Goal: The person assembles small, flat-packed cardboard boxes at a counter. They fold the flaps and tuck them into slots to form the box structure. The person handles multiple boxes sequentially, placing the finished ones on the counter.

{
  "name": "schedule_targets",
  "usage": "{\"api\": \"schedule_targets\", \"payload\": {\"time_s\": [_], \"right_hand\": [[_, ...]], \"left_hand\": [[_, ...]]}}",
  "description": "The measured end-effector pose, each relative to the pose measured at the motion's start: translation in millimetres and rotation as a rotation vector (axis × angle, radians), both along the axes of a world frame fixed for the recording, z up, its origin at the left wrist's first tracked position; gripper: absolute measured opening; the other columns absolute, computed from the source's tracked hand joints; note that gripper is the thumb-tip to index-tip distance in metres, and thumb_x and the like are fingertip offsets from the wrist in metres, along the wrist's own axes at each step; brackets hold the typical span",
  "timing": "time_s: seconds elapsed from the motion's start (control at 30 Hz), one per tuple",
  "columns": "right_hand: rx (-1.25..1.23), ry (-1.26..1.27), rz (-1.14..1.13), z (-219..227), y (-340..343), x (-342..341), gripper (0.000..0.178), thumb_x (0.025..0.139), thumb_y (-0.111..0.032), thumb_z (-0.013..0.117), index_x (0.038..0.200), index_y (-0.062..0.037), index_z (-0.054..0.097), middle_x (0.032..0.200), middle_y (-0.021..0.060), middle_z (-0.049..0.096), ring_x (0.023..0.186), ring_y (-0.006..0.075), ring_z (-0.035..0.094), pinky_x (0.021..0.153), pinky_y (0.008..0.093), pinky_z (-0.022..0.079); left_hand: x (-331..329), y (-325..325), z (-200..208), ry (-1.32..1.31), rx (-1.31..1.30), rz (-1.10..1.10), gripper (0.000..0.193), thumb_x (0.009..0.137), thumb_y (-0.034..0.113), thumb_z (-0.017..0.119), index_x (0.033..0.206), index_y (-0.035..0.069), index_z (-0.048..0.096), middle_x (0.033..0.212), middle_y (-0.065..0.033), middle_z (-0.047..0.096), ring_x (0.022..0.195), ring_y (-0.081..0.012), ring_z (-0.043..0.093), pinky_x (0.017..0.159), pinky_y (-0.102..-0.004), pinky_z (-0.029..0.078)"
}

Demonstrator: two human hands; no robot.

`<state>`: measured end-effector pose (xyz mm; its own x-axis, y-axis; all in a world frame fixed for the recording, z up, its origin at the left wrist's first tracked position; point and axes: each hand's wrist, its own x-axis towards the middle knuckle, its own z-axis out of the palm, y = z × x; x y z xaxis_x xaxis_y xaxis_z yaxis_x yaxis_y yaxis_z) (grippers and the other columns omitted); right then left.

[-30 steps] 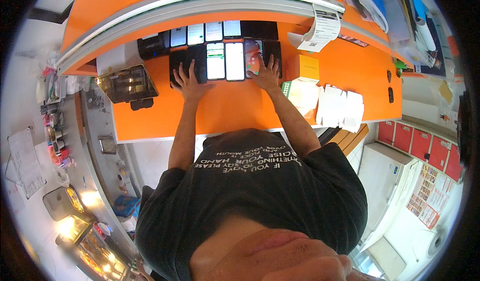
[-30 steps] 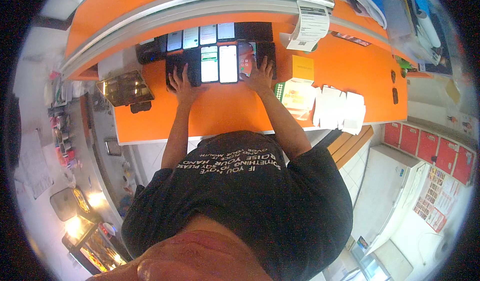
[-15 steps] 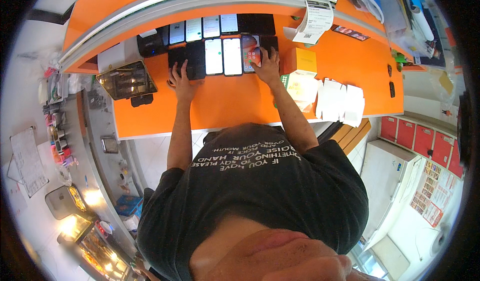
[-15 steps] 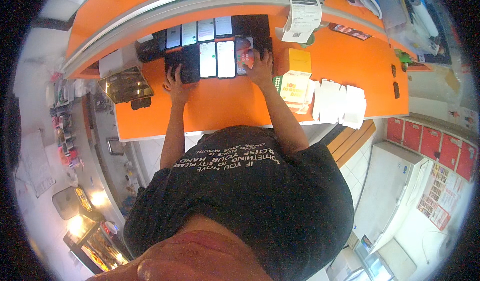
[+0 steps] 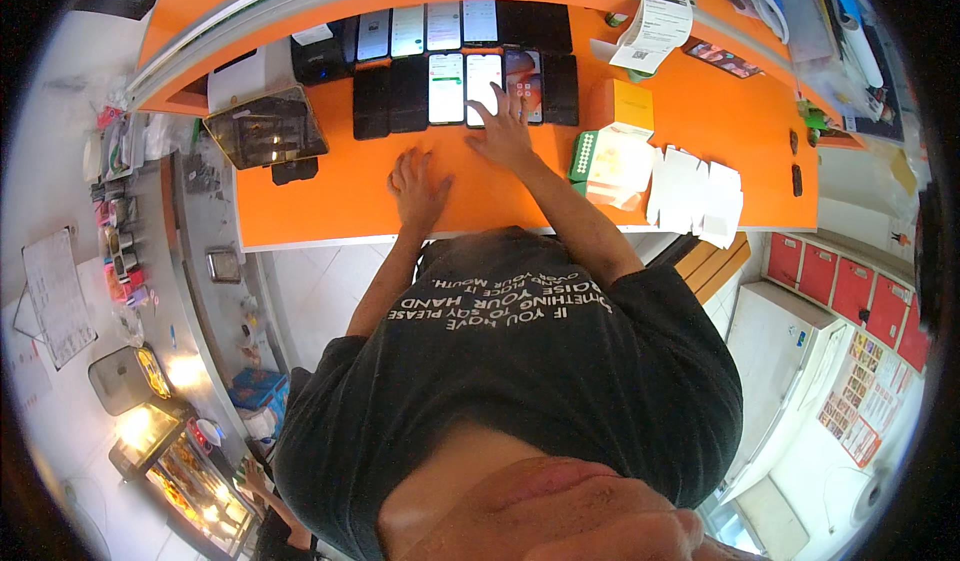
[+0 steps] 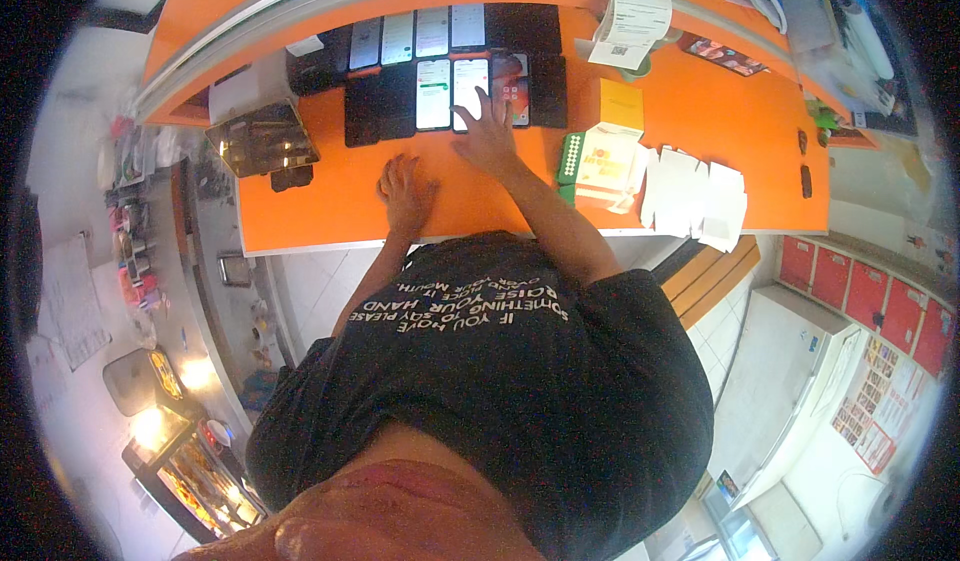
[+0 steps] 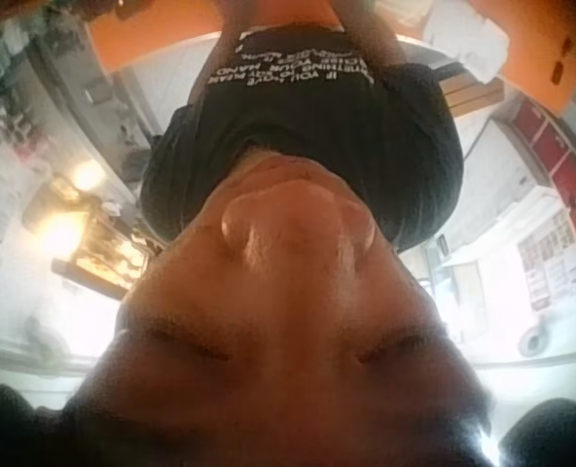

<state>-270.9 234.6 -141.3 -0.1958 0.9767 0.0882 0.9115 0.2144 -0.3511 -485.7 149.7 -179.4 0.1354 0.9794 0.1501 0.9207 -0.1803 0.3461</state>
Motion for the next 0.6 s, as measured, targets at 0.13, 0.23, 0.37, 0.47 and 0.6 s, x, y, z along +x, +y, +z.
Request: {"api": "schedule_targets", "payload": {"time_s": [0.13, 0.23, 0.37, 0.47, 0.6], "right_hand": [[0.020, 0.033, 0.019, -7, 18, -11, 0.073, 0.074, -0.042, 0.081, 0.138, -0.0316, 0.047, 0.153, 0.0177, 0.025, 0.146, 0.0476, 0.011, 0.113, 0.0680, 0.017], [0.046, 0.018, 0.031, -13, 21, -18, 0.065, 0.074, -0.044, 0.080, 0.131, -0.0306, 0.054, 0.151, 0.0166, 0.028, 0.145, 0.0458, 0.013, 0.113, 0.0669, 0.017], [0.179, 0.025, 0.090, -29, 10, -16, 0.048, 0.077, -0.042, 0.078, 0.121, -0.0268, 0.064, 0.146, 0.0159, 0.032, 0.142, 0.0447, 0.019, 0.112, 0.0672, 0.019], [0.234, 0.024, 0.098, -38, 2, -14, 0.038, 0.083, -0.046, 0.073, 0.116, -0.0294, 0.066, 0.145, 0.0134, 0.034, 0.142, 0.0416, 0.020, 0.111, 0.0652, 0.018], [0.260, 0.002, 0.102, -38, 2, -12, 0.036, 0.086, -0.050, 0.070, 0.115, -0.0296, 0.066, 0.146, 0.0115, 0.034, 0.143, 0.0397, 0.019, 0.111, 0.0636, 0.020]], "left_hand": [[3, 2, 9, -0.046, 0.039, -0.023, 0.064, 0.089, 0.047, 0.066, 0.140, 0.015, 0.046, 0.149, -0.0149, 0.037, 0.141, -0.0363, 0.028, 0.109, -0.0582, 0.021], [1, 1, 10, -0.041, 0.019, -0.022, 0.062, 0.090, 0.049, 0.065, 0.138, 0.013, 0.047, 0.148, -0.0135, 0.039, 0.141, -0.0340, 0.027, 0.109, -0.0581, 0.020], [1, 2, 7, -0.034, 0.024, -0.024, 0.062, 0.090, 0.049, 0.064, 0.136, 0.012, 0.048, 0.147, -0.0136, 0.039, 0.141, -0.0337, 0.027, 0.110, -0.0568, 0.020], [3, 4, 6, -0.030, 0.018, -0.017, 0.060, 0.090, 0.049, 0.064, 0.135, 0.011, 0.049, 0.146, -0.0140, 0.040, 0.141, -0.0338, 0.028, 0.111, -0.0562, 0.020], [3, 5, 4, -0.042, 0.014, -0.016, 0.060, 0.090, 0.047, 0.065, 0.135, 0.011, 0.049, 0.146, -0.0140, 0.040, 0.141, -0.0343, 0.029, 0.111, -0.0566, 0.020]]}}
